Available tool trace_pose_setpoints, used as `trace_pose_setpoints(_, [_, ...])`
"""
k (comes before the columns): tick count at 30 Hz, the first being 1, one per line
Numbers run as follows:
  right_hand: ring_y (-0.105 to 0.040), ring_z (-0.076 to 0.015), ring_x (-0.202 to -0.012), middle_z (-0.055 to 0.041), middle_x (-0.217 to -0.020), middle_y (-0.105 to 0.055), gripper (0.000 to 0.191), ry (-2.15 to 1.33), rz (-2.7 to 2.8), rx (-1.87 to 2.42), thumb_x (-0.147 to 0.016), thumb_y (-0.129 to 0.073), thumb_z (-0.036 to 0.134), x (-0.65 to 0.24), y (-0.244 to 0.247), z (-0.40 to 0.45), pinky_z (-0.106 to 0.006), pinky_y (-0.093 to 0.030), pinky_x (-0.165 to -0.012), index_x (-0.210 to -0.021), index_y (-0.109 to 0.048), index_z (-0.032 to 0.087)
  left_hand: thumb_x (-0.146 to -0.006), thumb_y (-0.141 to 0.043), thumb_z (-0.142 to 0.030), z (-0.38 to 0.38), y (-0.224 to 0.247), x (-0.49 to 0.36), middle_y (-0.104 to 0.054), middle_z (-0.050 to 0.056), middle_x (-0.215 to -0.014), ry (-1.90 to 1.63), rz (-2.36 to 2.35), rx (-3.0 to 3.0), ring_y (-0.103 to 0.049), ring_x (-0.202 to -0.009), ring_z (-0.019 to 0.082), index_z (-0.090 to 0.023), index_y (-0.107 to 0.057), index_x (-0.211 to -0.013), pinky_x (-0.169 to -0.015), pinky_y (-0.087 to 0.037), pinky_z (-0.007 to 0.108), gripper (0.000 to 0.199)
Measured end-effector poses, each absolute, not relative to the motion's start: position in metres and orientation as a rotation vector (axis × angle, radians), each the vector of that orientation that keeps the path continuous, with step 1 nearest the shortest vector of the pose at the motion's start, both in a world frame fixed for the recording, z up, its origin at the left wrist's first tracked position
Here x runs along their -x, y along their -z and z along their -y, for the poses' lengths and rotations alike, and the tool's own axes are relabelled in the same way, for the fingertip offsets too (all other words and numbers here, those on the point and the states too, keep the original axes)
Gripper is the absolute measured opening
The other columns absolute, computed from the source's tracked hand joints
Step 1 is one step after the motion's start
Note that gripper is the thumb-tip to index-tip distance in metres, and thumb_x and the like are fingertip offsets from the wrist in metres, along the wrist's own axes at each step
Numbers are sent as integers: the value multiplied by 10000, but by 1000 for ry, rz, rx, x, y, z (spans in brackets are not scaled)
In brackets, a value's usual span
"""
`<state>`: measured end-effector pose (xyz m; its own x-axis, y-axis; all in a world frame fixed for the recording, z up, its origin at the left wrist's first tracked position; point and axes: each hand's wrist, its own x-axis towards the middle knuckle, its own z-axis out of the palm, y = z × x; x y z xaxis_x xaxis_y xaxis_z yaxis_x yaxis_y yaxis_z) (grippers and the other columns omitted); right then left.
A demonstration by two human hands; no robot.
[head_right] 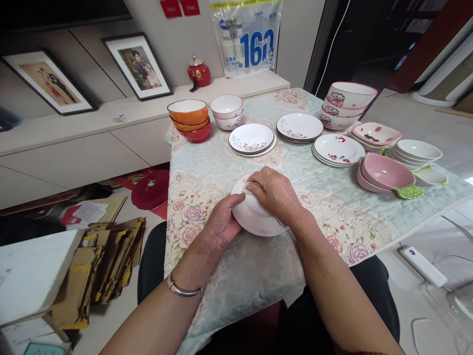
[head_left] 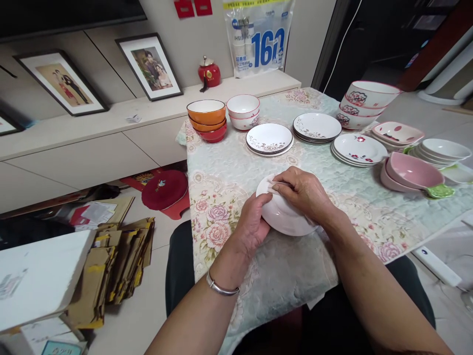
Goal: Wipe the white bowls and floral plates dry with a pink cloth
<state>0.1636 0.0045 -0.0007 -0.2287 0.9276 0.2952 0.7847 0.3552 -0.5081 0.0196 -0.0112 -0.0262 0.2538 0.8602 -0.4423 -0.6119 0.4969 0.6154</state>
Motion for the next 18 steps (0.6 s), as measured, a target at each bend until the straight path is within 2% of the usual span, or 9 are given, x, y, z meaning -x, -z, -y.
trace_pose_setpoints(18, [-629, -193, -875, -53, -951, -676, 196, -335, 2072, 1486, -910, -558, 291, -164, 2, -5, -298, -449, -782, -989, -713, 201, -633, -711, -196, 12, 27, -19, -707, 65, -787, -1025, -814, -374, -639, -785, 215, -124, -673, -877, -765, -476, 335, 257])
